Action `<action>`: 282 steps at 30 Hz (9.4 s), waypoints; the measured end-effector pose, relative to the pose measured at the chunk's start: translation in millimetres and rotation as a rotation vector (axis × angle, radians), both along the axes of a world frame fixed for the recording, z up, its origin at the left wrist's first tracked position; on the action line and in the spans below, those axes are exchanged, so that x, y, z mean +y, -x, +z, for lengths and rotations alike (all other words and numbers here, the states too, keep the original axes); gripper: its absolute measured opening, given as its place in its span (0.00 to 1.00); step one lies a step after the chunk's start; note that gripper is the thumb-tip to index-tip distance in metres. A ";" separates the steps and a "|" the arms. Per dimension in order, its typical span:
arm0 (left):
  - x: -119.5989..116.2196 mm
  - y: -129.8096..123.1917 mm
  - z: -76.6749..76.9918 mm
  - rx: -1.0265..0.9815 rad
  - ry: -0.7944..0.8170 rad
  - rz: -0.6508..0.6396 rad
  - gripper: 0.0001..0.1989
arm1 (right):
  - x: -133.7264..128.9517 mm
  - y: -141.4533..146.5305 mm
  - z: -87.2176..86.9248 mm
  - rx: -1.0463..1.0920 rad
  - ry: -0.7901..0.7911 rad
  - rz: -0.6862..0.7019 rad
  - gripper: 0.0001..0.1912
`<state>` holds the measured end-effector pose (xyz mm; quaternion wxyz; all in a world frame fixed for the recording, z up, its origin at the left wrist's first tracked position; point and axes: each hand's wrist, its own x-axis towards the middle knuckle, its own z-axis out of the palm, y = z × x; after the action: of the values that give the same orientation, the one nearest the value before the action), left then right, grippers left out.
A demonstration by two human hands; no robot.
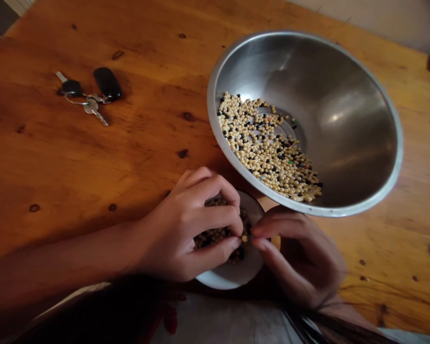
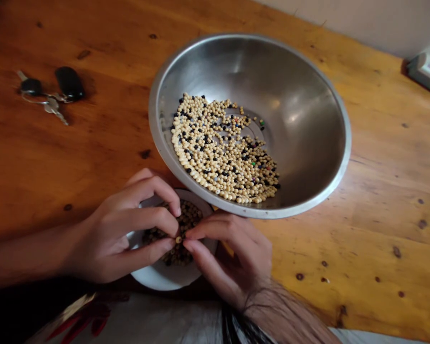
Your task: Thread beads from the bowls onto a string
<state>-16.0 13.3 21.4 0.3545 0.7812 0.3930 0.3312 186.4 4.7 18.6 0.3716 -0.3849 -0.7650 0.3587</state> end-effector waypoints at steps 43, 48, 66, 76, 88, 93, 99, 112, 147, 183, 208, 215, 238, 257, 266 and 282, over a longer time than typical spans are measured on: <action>-3.1 0.8 -4.7 -0.050 -0.040 -0.050 0.04 | 29.6 -38.4 53.5 -0.287 -0.621 -0.165 0.18; -5.3 -0.2 -7.6 -0.099 -0.056 0.000 0.05 | 82.7 -45.0 57.7 -0.778 -0.498 -0.063 0.06; 0.2 2.4 -13.1 -0.131 -0.071 0.173 0.03 | 118.7 -26.2 50.5 -1.019 -0.315 -0.020 0.06; -9.1 5.1 -1.9 -0.204 -0.086 0.048 0.08 | 6.5 0.4 39.2 0.194 0.005 -0.137 0.09; -11.1 7.4 -2.9 -0.234 -0.157 0.099 0.10 | -2.7 17.8 22.8 0.433 0.114 -0.115 0.12; -8.9 4.8 -3.0 -0.201 -0.192 0.197 0.09 | -2.7 15.8 18.2 0.401 0.087 -0.119 0.14; -9.8 4.5 -2.4 -0.127 -0.206 0.237 0.06 | -1.6 14.7 16.6 0.284 0.032 -0.152 0.15; -8.4 4.3 -1.2 -0.111 -0.204 0.250 0.06 | 0.2 13.7 15.3 0.128 -0.067 -0.200 0.18; -9.9 3.8 -2.6 -0.103 -0.155 0.256 0.06 | -0.2 13.6 15.6 0.080 -0.099 -0.247 0.17; -8.4 3.0 -2.4 -0.091 -0.156 0.273 0.06 | 1.2 13.9 15.7 0.039 -0.155 -0.215 0.19; -7.1 3.3 -3.7 -0.121 -0.145 0.272 0.06 | -0.5 13.6 15.3 0.088 -0.110 -0.185 0.19; -9.0 2.8 -3.3 -0.155 -0.194 0.181 0.07 | -0.6 11.5 18.8 0.022 -0.132 -0.169 0.10; -9.3 9.2 -4.1 -0.203 -0.114 -0.014 0.11 | -2.2 12.6 20.4 0.090 -0.168 -0.061 0.13; -8.4 5.4 -8.5 -0.127 -0.137 -0.012 0.03 | 0.7 23.1 26.4 0.004 -0.291 -0.053 0.08; -6.1 3.5 -6.9 -0.114 -0.136 0.006 0.03 | 18.7 -21.0 47.1 -0.328 -0.278 -0.174 0.10; -7.3 1.6 -9.1 -0.127 -0.164 0.034 0.05 | 40.3 -31.5 45.8 -0.501 -0.073 -0.059 0.09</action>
<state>-17.6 6.0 12.3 0.3080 0.7780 0.3548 0.4171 217.9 45.0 64.4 0.1946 -0.4700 -0.8341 0.2132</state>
